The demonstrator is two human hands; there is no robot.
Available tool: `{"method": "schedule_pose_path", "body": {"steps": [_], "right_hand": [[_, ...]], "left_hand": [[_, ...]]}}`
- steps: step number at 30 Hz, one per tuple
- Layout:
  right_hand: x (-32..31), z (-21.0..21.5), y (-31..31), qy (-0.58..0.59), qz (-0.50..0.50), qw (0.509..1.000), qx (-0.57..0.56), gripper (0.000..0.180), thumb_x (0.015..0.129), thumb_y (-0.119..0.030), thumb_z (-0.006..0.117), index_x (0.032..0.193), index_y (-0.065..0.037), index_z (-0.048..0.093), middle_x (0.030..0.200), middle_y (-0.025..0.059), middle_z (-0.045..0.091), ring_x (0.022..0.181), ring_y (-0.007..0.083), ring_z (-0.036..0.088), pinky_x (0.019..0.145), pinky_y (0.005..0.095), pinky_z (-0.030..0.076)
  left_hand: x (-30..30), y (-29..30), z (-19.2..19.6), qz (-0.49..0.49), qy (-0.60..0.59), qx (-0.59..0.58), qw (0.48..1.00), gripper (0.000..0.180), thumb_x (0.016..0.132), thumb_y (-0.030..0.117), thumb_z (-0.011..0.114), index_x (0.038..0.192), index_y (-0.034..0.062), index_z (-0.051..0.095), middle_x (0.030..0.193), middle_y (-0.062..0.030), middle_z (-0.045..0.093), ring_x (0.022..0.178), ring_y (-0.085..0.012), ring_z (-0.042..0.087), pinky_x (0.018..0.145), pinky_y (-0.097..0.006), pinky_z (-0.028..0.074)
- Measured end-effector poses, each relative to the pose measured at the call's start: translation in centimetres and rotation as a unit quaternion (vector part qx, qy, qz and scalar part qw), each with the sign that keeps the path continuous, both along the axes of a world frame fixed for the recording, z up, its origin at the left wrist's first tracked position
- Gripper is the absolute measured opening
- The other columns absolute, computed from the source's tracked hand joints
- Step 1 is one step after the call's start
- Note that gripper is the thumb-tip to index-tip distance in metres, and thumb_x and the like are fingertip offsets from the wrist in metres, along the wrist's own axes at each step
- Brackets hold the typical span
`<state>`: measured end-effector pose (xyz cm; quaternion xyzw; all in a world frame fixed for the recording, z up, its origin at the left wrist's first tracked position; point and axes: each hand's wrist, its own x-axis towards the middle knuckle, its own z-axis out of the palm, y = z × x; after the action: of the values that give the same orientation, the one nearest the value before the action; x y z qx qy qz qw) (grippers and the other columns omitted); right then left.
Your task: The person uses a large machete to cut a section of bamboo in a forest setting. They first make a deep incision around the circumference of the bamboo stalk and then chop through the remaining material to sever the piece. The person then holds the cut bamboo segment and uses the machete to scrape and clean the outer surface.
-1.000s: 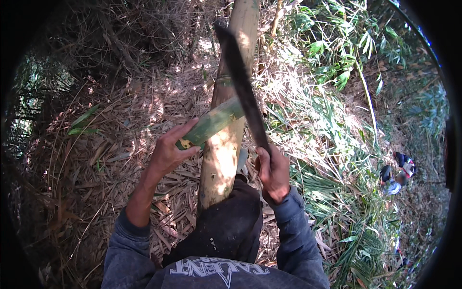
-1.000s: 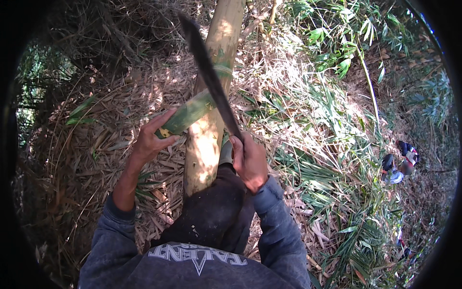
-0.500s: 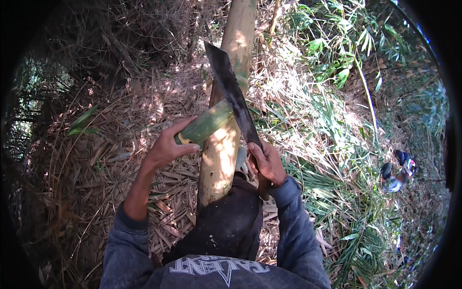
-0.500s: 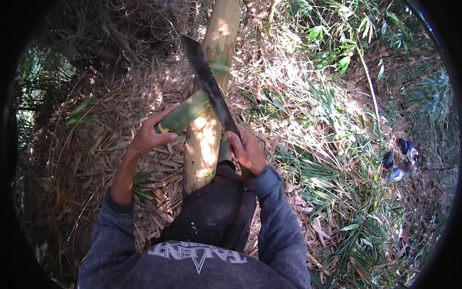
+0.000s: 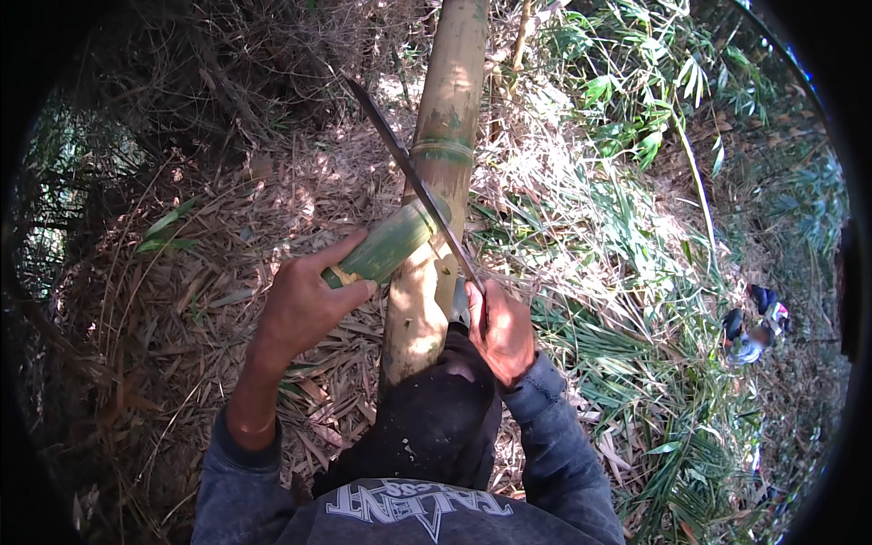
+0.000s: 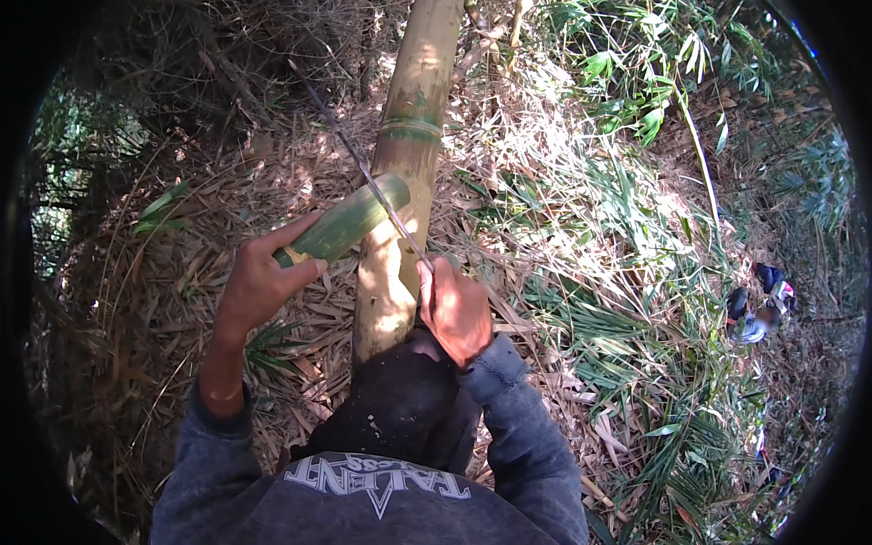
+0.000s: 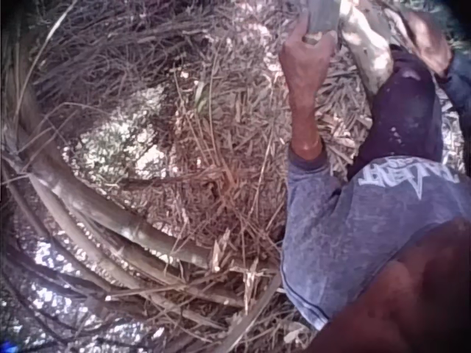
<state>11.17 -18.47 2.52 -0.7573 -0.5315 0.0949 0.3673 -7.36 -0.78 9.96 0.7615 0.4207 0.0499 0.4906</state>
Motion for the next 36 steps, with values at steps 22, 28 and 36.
{"method": "schedule_pose_path", "body": {"steps": [22, 28, 36], "right_hand": [[-1.2, 0.9, 0.7, -0.008, -0.024, 0.999, 0.02, 0.012, 0.093, -0.01, 0.061, 0.09, -0.002, 0.054, 0.07, 0.0185, 0.061, 0.056, 0.0369, 0.061, 0.049, 0.0441, 0.047], [-0.1, -3.1, 0.5, -0.046, -0.021, 0.996, -0.075, 0.022, 0.098, -0.023, 0.057, 0.09, -0.003, 0.053, 0.069, 0.0203, 0.06, 0.057, 0.0395, 0.06, 0.05, 0.0469, 0.044], [0.9, 1.0, 0.0, 0.221, -0.091, 0.971, -0.021, 0.027, 0.1, -0.026, 0.054, 0.096, 0.001, 0.059, 0.061, 0.0176, 0.057, 0.049, 0.0272, 0.056, 0.05, 0.0382, 0.042]], "left_hand": [[0.7, -0.3, 0.8, -0.003, 0.026, 0.035, 0.999, 0.061, 0.077, 0.012, 0.074, 0.134, 0.0025, 0.056, 0.114, -0.0125, 0.07, 0.064, -0.0031, 0.053, 0.061, -0.022, 0.047], [-0.1, -0.1, -1.1, -0.027, -0.026, 0.065, 0.997, 0.063, 0.077, 0.02, 0.073, 0.134, 0.0037, 0.055, 0.113, -0.0214, 0.068, 0.079, -0.0205, 0.07, 0.077, -0.032, 0.055], [-0.9, 1.5, -10.3, -0.07, -0.14, 0.114, 0.981, 0.074, 0.076, 0.012, 0.078, 0.143, 0.0165, 0.048, 0.126, -0.0191, 0.061, 0.112, -0.0266, 0.063, 0.096, -0.036, 0.051]]}}
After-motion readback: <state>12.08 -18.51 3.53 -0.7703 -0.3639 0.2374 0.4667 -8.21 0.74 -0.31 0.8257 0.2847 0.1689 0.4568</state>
